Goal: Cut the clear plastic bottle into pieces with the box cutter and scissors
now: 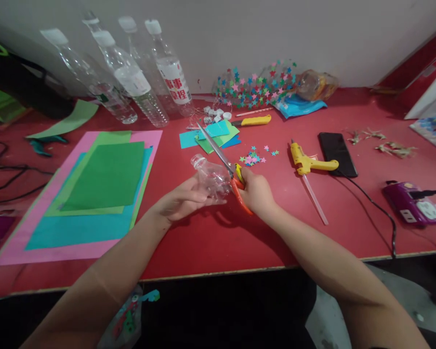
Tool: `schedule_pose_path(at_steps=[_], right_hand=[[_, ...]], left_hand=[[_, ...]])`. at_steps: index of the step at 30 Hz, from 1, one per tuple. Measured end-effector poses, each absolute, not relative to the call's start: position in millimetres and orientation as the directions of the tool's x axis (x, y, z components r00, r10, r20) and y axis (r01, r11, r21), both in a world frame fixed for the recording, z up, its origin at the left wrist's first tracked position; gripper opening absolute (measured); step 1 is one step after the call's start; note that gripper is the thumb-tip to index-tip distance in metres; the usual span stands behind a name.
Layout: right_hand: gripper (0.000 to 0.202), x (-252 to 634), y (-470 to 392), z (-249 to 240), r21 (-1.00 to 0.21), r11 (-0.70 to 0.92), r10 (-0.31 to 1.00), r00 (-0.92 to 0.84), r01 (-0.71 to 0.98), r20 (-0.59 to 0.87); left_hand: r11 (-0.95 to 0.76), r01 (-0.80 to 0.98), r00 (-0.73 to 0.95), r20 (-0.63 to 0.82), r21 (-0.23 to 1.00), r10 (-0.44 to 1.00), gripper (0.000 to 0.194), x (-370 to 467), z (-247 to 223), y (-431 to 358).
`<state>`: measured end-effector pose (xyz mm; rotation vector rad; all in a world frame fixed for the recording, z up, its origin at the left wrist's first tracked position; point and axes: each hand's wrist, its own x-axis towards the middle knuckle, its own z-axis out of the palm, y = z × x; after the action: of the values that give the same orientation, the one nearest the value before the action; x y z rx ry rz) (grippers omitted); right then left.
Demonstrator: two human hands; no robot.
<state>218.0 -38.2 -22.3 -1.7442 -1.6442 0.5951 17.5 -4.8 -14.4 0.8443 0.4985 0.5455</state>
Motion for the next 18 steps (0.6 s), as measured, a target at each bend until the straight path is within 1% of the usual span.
schedule_pose_path(at_steps=[4, 8, 13, 18], right_hand=[[0.033, 215.2, -41.3, -21.5, -0.659, 0.034, 0.989, 0.068, 0.752, 0.13], [0.033, 213.8, -43.3, -21.3, -0.654, 0.03, 0.994, 0.048, 0.756, 0.101], [0.036, 214.5, -42.8, -23.6, -0.689, 0.017, 0.995, 0.054, 0.725, 0.082], [0.035, 212.9, -43.4, -23.7, -0.659, 0.052, 0.995, 0.017, 0.75, 0.097]], left_hand=[[0.566, -0.299, 0.708, -0.218, 0.768, 0.671, 0.045, 19.1, -20.4, -1.8], [0.525, -0.24, 0.653, -0.264, 0.817, 0.71, 0.035, 22.8, -19.4, -2.2], [0.498, -0.196, 0.604, -0.296, 0.845, 0.74, 0.036, 23.4, -14.3, -4.1], [0.471, -0.15, 0.523, -0.335, 0.869, 0.784, 0.038, 26.6, -17.3, -2.8]])
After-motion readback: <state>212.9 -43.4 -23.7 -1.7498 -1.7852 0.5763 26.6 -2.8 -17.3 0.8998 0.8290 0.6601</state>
